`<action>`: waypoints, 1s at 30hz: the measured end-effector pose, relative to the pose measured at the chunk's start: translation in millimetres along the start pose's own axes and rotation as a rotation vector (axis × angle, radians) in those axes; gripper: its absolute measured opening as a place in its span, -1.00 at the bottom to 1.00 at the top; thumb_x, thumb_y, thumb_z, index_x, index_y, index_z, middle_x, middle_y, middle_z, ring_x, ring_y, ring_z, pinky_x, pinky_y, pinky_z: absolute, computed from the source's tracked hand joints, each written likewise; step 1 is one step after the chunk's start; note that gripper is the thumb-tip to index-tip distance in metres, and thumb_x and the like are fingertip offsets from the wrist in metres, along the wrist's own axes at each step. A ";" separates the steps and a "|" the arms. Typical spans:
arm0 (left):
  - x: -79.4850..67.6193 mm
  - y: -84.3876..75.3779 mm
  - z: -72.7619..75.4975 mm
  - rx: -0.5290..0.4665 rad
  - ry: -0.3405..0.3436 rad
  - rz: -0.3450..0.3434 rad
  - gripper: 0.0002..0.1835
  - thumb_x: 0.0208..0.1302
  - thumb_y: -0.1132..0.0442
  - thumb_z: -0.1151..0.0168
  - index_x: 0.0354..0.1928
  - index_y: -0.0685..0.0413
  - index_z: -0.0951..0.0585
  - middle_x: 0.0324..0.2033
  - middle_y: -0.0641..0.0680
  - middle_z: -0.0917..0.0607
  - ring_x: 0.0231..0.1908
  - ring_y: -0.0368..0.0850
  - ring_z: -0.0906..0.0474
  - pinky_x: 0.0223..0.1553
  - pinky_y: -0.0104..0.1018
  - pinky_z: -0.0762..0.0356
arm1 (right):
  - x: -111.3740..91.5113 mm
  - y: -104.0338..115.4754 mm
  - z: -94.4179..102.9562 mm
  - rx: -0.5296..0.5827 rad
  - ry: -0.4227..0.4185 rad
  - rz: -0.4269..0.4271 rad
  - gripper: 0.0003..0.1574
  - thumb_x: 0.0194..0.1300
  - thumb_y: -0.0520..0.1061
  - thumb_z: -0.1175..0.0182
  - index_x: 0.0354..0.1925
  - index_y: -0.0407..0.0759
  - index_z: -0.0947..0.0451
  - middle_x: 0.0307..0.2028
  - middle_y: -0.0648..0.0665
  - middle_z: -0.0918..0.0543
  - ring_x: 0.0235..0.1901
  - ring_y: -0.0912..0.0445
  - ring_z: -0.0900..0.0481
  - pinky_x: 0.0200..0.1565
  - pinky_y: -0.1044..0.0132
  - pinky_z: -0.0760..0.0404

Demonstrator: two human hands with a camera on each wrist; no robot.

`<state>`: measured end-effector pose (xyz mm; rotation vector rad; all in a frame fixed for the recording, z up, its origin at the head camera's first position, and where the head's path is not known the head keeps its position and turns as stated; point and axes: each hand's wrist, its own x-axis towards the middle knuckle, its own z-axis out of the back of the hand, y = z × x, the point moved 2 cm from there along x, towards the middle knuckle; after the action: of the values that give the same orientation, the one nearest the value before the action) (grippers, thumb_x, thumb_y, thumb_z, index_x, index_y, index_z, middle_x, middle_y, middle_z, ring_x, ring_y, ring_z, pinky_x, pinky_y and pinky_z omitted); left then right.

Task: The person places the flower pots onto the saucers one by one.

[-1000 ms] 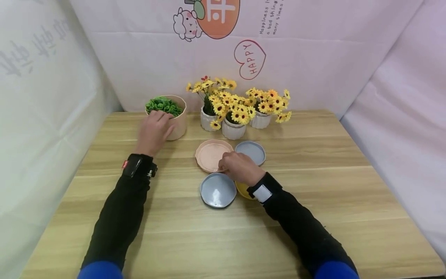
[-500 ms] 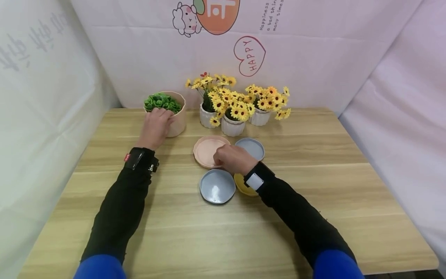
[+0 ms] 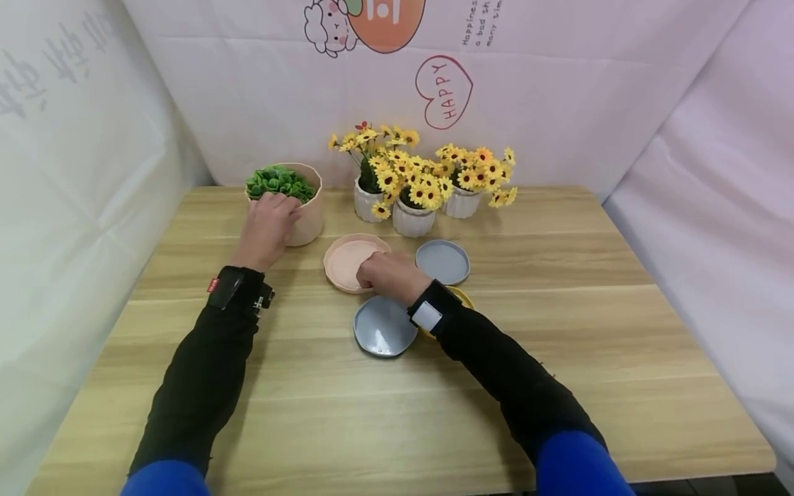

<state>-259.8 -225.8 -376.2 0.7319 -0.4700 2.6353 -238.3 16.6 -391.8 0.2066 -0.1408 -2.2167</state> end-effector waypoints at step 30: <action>-38.8 -12.6 23.1 -0.054 -0.014 -0.005 -0.88 0.47 0.36 -0.27 -0.08 0.29 -0.69 -0.19 0.29 -0.77 -0.12 0.31 -0.58 -0.17 0.16 -0.43 | -31.9 91.8 -24.7 -0.310 -0.008 0.166 -0.76 0.59 0.02 -0.15 -0.10 0.07 -0.76 -0.23 0.01 -0.75 -0.26 0.13 -0.72 -0.34 0.30 -0.69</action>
<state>-213.6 -234.0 -375.9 0.7343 -0.5405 2.6032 -143.2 -14.4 -396.8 0.0147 0.1752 -2.0418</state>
